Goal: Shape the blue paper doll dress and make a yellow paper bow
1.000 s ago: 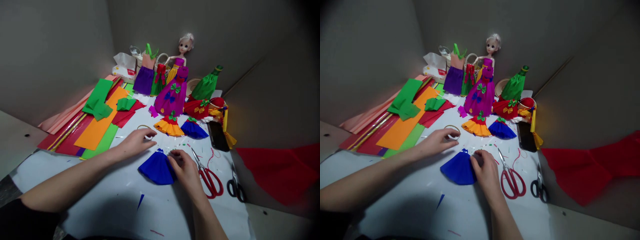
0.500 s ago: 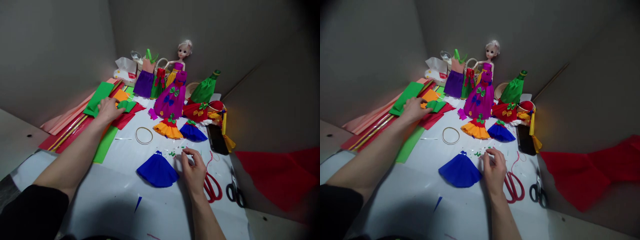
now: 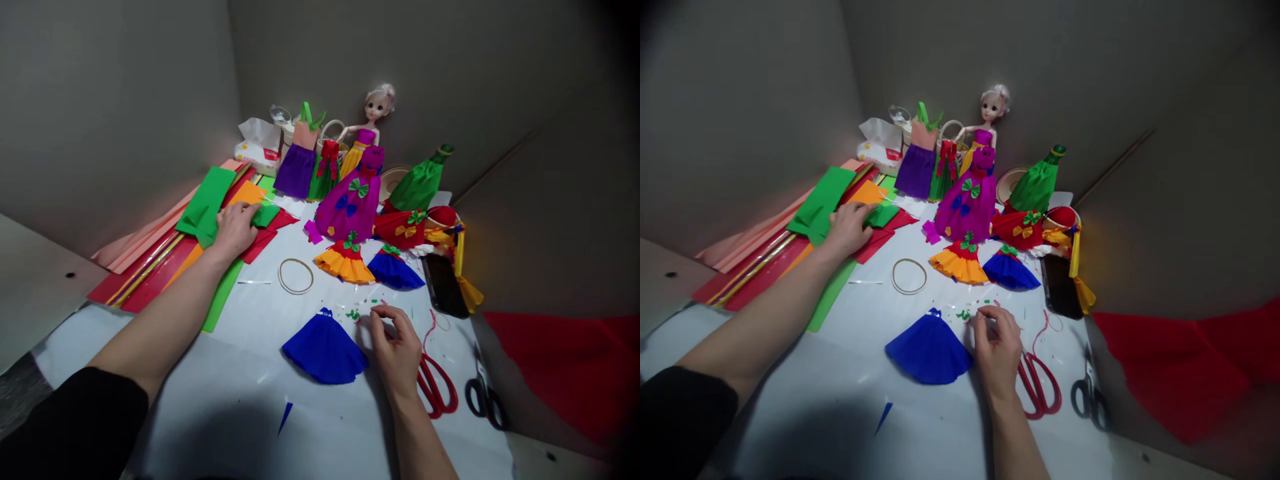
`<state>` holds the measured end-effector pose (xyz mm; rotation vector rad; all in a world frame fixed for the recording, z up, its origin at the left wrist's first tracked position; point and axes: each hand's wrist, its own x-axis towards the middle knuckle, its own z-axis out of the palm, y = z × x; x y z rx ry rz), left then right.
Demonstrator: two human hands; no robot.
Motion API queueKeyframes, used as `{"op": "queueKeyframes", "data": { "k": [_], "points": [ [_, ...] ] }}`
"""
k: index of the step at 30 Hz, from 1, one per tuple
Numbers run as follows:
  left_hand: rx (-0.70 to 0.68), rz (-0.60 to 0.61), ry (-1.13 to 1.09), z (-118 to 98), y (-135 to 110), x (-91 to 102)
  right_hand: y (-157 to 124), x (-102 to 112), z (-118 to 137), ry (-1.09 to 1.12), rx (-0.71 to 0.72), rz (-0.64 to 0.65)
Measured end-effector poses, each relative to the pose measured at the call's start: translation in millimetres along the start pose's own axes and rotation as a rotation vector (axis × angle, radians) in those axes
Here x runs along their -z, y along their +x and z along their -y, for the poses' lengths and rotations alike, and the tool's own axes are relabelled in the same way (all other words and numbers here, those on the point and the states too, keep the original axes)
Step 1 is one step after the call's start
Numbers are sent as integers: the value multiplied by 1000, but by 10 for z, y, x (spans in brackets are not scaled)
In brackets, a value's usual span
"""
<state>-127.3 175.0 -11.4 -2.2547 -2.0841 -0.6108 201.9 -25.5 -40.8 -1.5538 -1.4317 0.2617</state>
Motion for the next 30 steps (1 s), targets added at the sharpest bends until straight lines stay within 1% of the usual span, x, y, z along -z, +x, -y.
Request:
{"op": "queueKeyframes", "data": {
  "k": [3, 5, 8, 11, 14, 16, 19, 20, 21, 23, 25, 27, 28, 30],
  "points": [
    [11, -34, -44, 9, 27, -4, 0, 2, 0, -5, -2, -1],
    [31, -86, -83, 14, 40, 0, -6, 6, 0, -10, -16, -1],
    [61, -202, -173, 1, 40, 10, -13, 14, -3, -9, -35, 0],
    [88, -331, -309, -49, 34, 42, -10, 19, -6, 8, -44, -7],
    [141, -463, -465, -119, 47, 134, -4, 21, 3, 24, -56, -14],
    [190, -526, -602, -150, 72, 227, -2, 23, 16, 34, -63, -8],
    [254, -586, -845, -138, 132, 365, -5, 31, 39, 53, -66, 5],
    [259, -586, -918, -118, 154, 397, -7, 34, 46, 60, -66, 8],
    [291, -623, -976, -94, 175, 419, -8, 37, 52, 67, -68, 11],
    [363, -635, -1060, -38, 210, 436, -9, 39, 64, 81, -78, 21],
    [432, -618, -1089, 20, 236, 434, -8, 39, 75, 96, -93, 36],
    [471, -615, -1075, 83, 272, 437, -5, 37, 87, 110, -102, 53],
    [476, -625, -1057, 120, 301, 448, -4, 37, 92, 116, -103, 59],
    [501, -684, -1019, 208, 395, 496, -4, 39, 99, 121, -105, 69]
  ]
}}
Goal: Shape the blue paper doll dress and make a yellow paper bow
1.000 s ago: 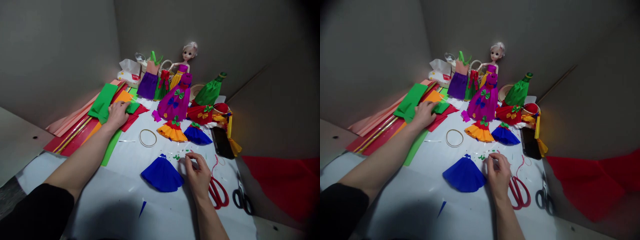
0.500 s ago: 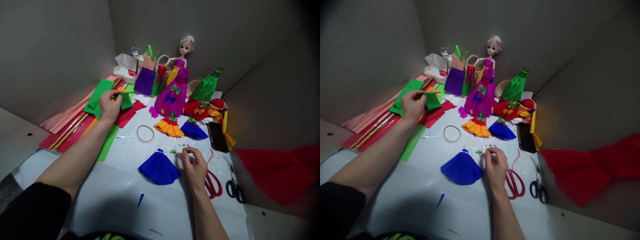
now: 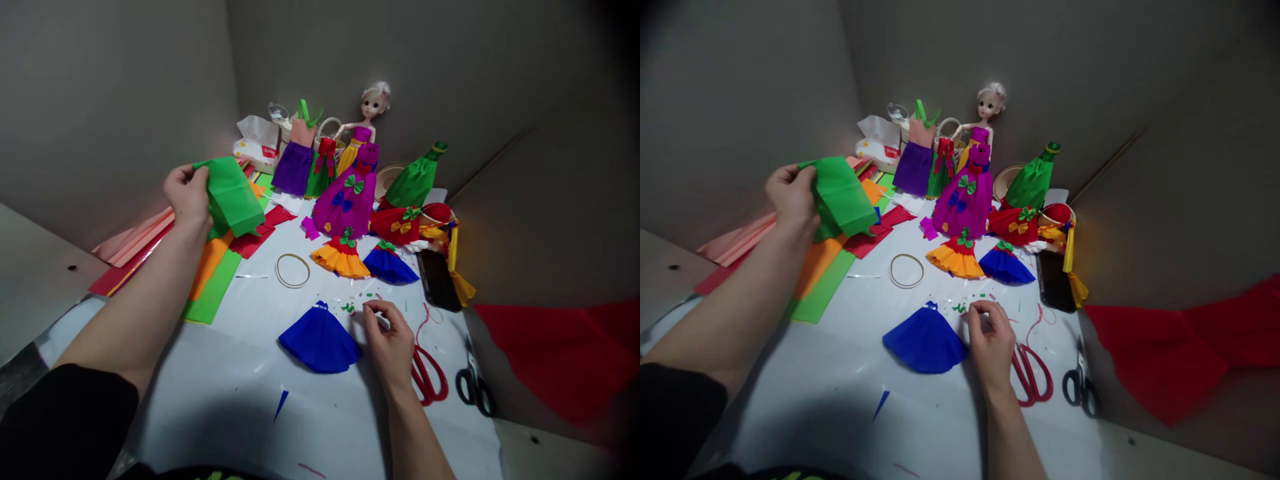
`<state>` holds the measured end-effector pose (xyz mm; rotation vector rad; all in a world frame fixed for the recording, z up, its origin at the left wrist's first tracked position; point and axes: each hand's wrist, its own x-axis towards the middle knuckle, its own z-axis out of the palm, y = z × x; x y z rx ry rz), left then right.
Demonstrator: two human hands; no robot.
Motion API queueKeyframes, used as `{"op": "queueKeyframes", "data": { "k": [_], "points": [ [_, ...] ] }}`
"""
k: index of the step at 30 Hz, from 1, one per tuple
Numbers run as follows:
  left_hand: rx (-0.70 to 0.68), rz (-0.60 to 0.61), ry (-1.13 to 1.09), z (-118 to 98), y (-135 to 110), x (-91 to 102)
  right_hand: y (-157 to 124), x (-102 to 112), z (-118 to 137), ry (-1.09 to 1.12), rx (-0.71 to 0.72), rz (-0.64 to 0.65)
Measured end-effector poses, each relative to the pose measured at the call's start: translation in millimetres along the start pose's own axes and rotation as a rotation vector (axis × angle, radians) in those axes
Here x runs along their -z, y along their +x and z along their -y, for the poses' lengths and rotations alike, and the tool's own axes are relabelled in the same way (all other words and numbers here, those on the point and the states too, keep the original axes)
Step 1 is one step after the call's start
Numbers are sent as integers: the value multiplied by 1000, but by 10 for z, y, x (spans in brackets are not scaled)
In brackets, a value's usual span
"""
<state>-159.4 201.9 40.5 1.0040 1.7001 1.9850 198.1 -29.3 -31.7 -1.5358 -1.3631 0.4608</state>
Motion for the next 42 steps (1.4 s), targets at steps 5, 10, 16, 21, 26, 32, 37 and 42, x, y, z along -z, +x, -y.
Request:
{"op": "queueKeyframes", "data": {
  "k": [5, 10, 16, 21, 26, 32, 37, 42],
  "points": [
    [-100, -160, 115, -131, 456, -27, -10, 1, -28, 6, -13, 15],
    [-339, -218, -34, -284, 537, -21, -12, -13, -69, 12, 7, 2],
    [-359, -140, -55, -273, 221, -48, -6, -5, -42, -19, 40, 6],
    [-335, -16, 15, -194, 262, -88, -11, -16, -36, -29, 64, 31],
    [-266, 67, 209, -250, 394, -215, -6, -31, -40, -20, 35, 51],
    [-588, 339, 511, -142, 281, -337, 10, -5, -16, 10, 16, 30],
    [-606, 820, 823, 155, 16, -352, 2, 4, -6, -13, 29, 42],
    [-529, 911, 890, 159, -559, -599, -14, 6, -38, -17, 20, 59]
  ]
}}
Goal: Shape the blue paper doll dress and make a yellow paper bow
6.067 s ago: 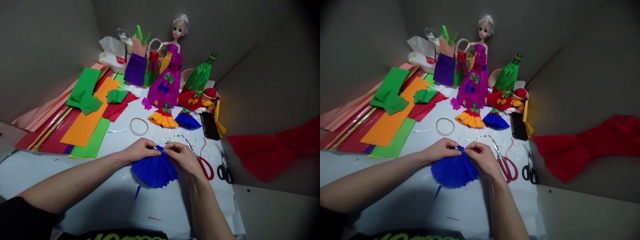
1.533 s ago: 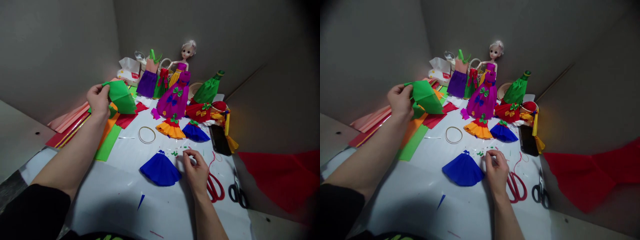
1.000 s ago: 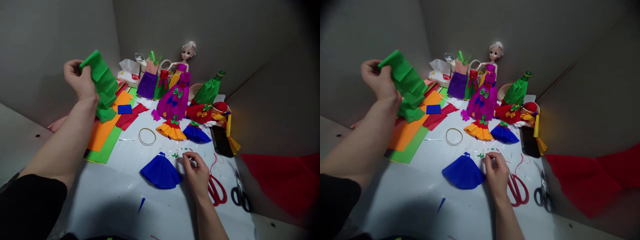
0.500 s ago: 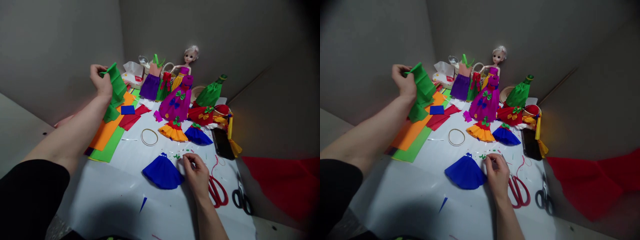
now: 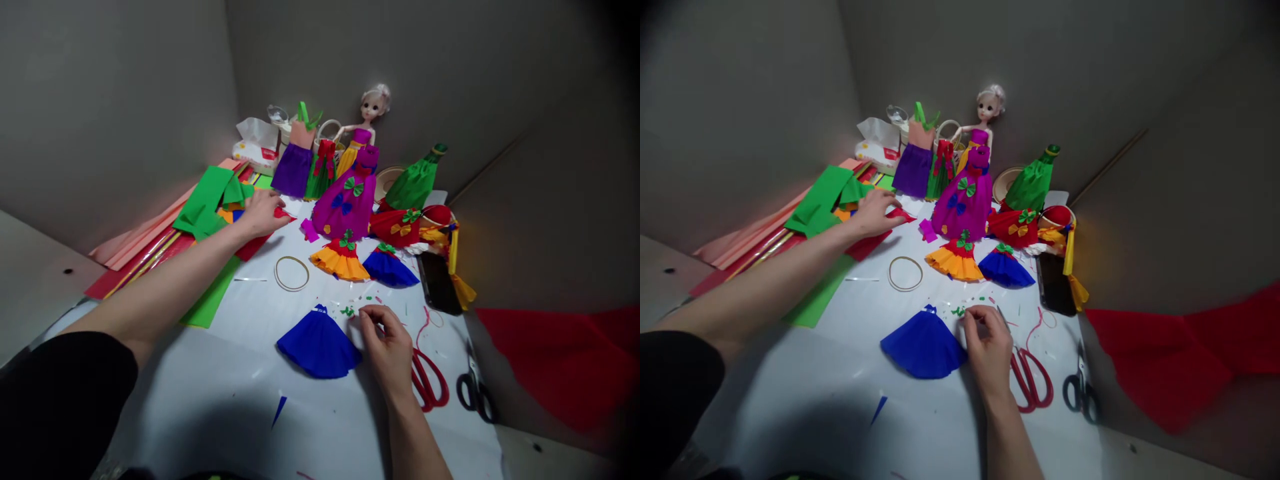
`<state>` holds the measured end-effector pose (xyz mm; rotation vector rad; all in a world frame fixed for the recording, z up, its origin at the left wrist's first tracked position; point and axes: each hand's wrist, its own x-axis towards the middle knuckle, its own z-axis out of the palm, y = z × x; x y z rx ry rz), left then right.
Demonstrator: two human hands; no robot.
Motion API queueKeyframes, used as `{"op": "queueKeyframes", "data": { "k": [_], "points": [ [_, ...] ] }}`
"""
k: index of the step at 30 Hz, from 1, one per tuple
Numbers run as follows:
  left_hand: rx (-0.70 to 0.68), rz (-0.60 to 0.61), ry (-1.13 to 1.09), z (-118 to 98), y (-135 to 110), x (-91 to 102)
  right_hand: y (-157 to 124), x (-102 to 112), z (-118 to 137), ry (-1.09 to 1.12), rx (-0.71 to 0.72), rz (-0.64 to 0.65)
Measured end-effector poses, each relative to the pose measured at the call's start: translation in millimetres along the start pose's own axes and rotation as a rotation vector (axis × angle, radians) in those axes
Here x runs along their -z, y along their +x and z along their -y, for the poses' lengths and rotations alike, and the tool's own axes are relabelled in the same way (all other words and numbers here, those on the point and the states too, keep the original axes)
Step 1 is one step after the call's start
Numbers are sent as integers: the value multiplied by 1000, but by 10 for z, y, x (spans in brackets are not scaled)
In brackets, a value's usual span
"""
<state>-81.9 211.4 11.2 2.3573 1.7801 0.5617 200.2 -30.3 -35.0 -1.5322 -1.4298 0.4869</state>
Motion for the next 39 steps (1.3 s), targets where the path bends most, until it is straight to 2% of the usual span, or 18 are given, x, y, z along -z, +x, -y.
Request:
{"op": "queueKeyframes", "data": {
  "k": [3, 5, 8, 10, 13, 18, 19, 21, 22, 24, 26, 29, 32, 35, 39],
  "points": [
    [176, 31, -83, -342, 76, -234, 1, 7, -8, 4, -18, 10],
    [233, 41, -108, -472, 159, -393, 7, 13, -5, 10, -33, 13],
    [288, 39, -164, -506, 249, -553, 16, 17, 9, 12, -30, 13],
    [300, 20, -222, -454, 246, -564, 17, 17, 24, 5, -18, 11],
    [290, -9, -352, -350, 136, -436, 10, 10, 52, -4, -10, 16],
    [267, -1, -670, -291, -210, -79, -4, -12, 74, -11, 3, 35],
    [267, 18, -777, -302, -288, -16, -4, -14, 73, -9, 2, 33],
    [321, 147, -1317, -347, -449, 88, 2, -13, 78, 7, -7, 20],
    [344, 211, -1492, -382, -531, 128, 7, -10, 86, 22, -15, 12],
    [438, 297, -1678, -474, -696, 183, 16, -3, 119, 76, -47, -9],
    [489, 366, -1763, -590, -859, 210, 23, 3, 173, 185, -126, -22],
    [452, 558, -1786, -776, -1083, 225, 24, 4, 274, 435, -283, 11],
    [393, 649, -1780, -931, -1259, 251, 12, 5, 392, 663, -365, 161],
    [339, 724, -1758, -1032, -1387, 303, -18, 10, 536, 795, -419, 288],
    [343, 790, -1741, -1067, -1519, 365, -81, 22, 711, 786, -467, 216]
  ]
}}
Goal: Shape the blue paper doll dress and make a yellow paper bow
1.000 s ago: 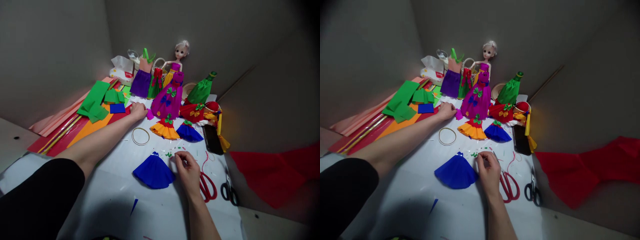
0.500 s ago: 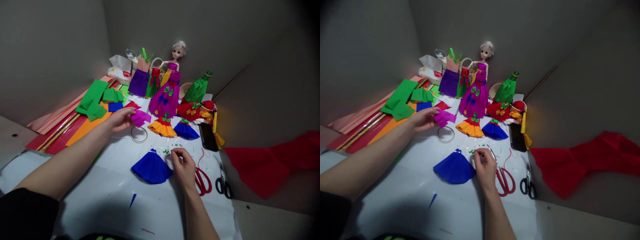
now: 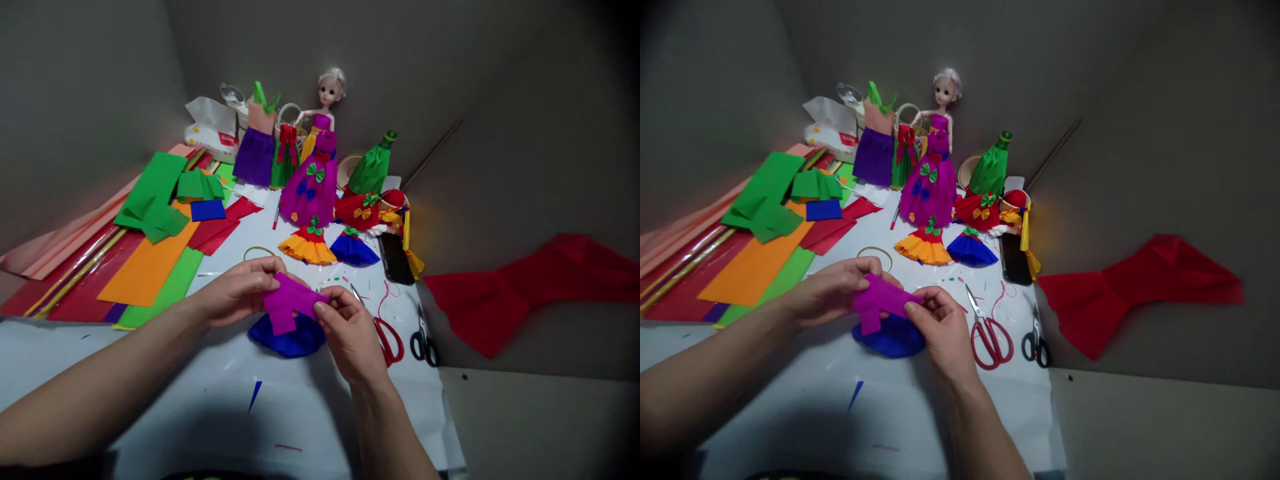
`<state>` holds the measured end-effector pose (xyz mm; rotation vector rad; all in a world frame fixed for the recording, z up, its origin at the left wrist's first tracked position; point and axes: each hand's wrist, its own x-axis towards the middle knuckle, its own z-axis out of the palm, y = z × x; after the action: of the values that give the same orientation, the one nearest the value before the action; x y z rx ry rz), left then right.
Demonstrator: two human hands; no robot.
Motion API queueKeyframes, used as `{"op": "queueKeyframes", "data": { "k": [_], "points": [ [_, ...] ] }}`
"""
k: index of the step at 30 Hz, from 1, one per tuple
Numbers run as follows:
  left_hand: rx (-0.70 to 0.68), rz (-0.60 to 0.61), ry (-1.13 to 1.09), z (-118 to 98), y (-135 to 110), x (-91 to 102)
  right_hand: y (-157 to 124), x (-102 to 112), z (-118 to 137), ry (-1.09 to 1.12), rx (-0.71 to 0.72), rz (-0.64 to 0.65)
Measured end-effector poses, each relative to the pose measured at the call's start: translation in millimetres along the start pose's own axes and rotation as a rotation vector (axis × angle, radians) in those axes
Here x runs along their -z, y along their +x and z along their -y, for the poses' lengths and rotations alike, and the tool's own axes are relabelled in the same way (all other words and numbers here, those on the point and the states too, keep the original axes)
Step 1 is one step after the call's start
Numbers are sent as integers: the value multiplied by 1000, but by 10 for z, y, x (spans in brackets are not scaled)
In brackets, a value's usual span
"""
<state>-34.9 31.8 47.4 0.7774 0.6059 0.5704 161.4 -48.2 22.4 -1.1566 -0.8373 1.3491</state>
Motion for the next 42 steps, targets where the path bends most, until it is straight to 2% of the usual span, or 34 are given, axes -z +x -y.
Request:
{"op": "queueKeyframes", "data": {
  "k": [5, 8, 13, 15, 18, 19, 22, 26, 29, 32, 35, 36, 38, 40, 42],
  "points": [
    [121, 129, -42, 34, -111, 59, -99, -71, 76, -221, 228, -73],
    [131, 189, -88, 32, -160, 86, -135, -96, 134, -318, 383, -61],
    [86, 224, -22, 37, -372, 144, -225, -93, 192, -332, 558, 51],
    [79, 297, 37, 51, -481, 225, -269, -81, 200, -335, 618, 107],
    [197, 559, 60, 99, -551, 355, -309, -66, 214, -361, 673, 239],
    [232, 578, 112, 125, -539, 378, -310, -63, 218, -376, 680, 286],
    [155, 600, 123, 229, -438, 345, -270, -51, 224, -427, 686, 373],
    [111, 504, 41, 353, -336, 168, -175, -10, 194, -492, 691, 359],
    [167, 305, 59, 382, -337, 71, -122, 30, 135, -532, 670, 287],
    [161, 110, 115, 363, -347, 12, -91, 42, 49, -514, 604, 137],
    [86, -6, 158, 345, -340, -44, -71, 27, -49, -379, 370, -11],
    [64, -32, 160, 347, -337, -61, -68, 21, -81, -304, 258, -10],
    [47, -60, 170, 362, -336, -92, -69, 10, -142, -141, 57, 69],
    [62, -55, 197, 385, -343, -118, -81, -5, -190, -35, -39, 147],
    [82, -44, 217, 401, -354, -137, -97, -27, -221, -48, -48, 111]
  ]
}}
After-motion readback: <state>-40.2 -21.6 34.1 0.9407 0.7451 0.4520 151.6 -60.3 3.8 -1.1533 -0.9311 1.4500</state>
